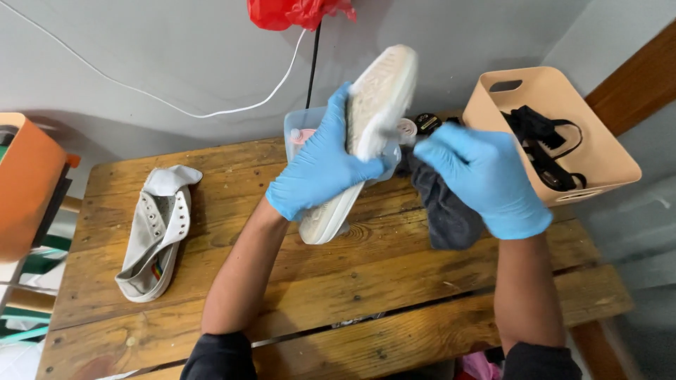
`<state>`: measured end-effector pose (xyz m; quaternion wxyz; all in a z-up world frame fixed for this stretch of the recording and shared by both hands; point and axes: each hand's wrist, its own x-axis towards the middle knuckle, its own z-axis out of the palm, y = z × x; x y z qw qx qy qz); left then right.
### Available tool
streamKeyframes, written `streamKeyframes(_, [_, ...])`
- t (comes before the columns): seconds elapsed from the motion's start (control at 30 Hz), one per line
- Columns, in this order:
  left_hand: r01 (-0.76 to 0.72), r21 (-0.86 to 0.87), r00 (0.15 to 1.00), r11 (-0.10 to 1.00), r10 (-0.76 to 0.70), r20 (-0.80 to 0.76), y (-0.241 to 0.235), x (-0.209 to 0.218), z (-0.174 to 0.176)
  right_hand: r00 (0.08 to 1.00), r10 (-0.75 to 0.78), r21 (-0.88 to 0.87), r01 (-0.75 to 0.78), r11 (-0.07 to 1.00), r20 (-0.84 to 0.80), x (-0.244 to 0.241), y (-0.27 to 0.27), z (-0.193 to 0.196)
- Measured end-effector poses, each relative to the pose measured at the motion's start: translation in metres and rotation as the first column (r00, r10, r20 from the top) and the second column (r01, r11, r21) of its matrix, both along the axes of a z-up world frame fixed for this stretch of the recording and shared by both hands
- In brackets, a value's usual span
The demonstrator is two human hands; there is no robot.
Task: The person scrubs a white sneaker with a small brush, focusing on the sole and side panels, then wipes the shoe with a dark cloth. The other sneaker remains on the table.
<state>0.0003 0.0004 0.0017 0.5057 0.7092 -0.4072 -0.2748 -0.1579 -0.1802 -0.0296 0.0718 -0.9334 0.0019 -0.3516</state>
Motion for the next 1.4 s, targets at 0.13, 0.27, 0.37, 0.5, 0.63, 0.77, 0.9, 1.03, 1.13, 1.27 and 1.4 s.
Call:
streamKeyframes(0.13, [0.030,-0.030,1.000,0.999,-0.030,-0.003,-0.003,0.004,-0.006,0.996,0.086,0.082,-0.084,0.993,-0.023,0.008,-0.001,-0.003])
streamKeyframes(0.27, [0.008,-0.065,0.999,0.998,-0.006,0.037,-0.007,0.009,-0.020,0.995,0.101,0.148,-0.102,0.984,0.015,0.011,0.005,-0.005])
streamKeyframes(0.37, [0.010,-0.082,0.998,0.997,-0.005,0.055,-0.005,0.012,-0.013,0.995,0.092,0.141,-0.095,0.985,0.025,0.017,-0.005,-0.012])
streamKeyframes(0.5, [-0.026,-0.053,0.995,0.998,0.031,0.090,-0.002,0.012,-0.011,0.995,0.097,0.208,-0.089,0.974,-0.027,0.015,0.009,-0.005])
streamKeyframes(0.63, [-0.049,-0.081,0.983,0.996,0.062,0.172,-0.004,0.013,-0.023,0.992,-0.002,0.144,-0.016,0.989,0.127,0.020,-0.009,-0.024])
streamKeyframes(0.77, [-0.047,-0.125,0.980,0.991,0.070,0.188,-0.008,0.018,-0.025,0.996,0.066,0.168,-0.075,0.983,0.058,0.017,-0.001,-0.007])
streamKeyframes(0.9, [-0.062,-0.054,0.980,0.997,0.071,0.187,-0.001,0.012,-0.016,0.988,0.141,0.294,-0.151,0.944,0.057,0.007,0.007,0.006])
streamKeyframes(1.03, [-0.031,-0.007,0.997,0.999,0.031,0.064,-0.004,0.011,-0.014,0.975,0.196,0.480,-0.125,0.868,-0.101,0.001,0.015,0.009])
streamKeyframes(1.13, [-0.011,-0.040,0.999,0.999,0.013,0.043,-0.003,0.014,-0.018,0.998,0.065,0.279,-0.067,0.958,0.015,0.009,0.017,0.002])
streamKeyframes(1.27, [-0.044,0.025,0.991,0.999,0.041,0.125,0.000,0.014,-0.006,0.994,0.071,0.086,-0.078,0.993,0.081,0.012,0.015,-0.002])
streamKeyframes(1.4, [0.007,-0.102,0.955,0.995,0.024,0.296,-0.003,0.023,-0.028,0.973,0.196,0.255,-0.160,0.954,-0.121,0.010,0.016,-0.001])
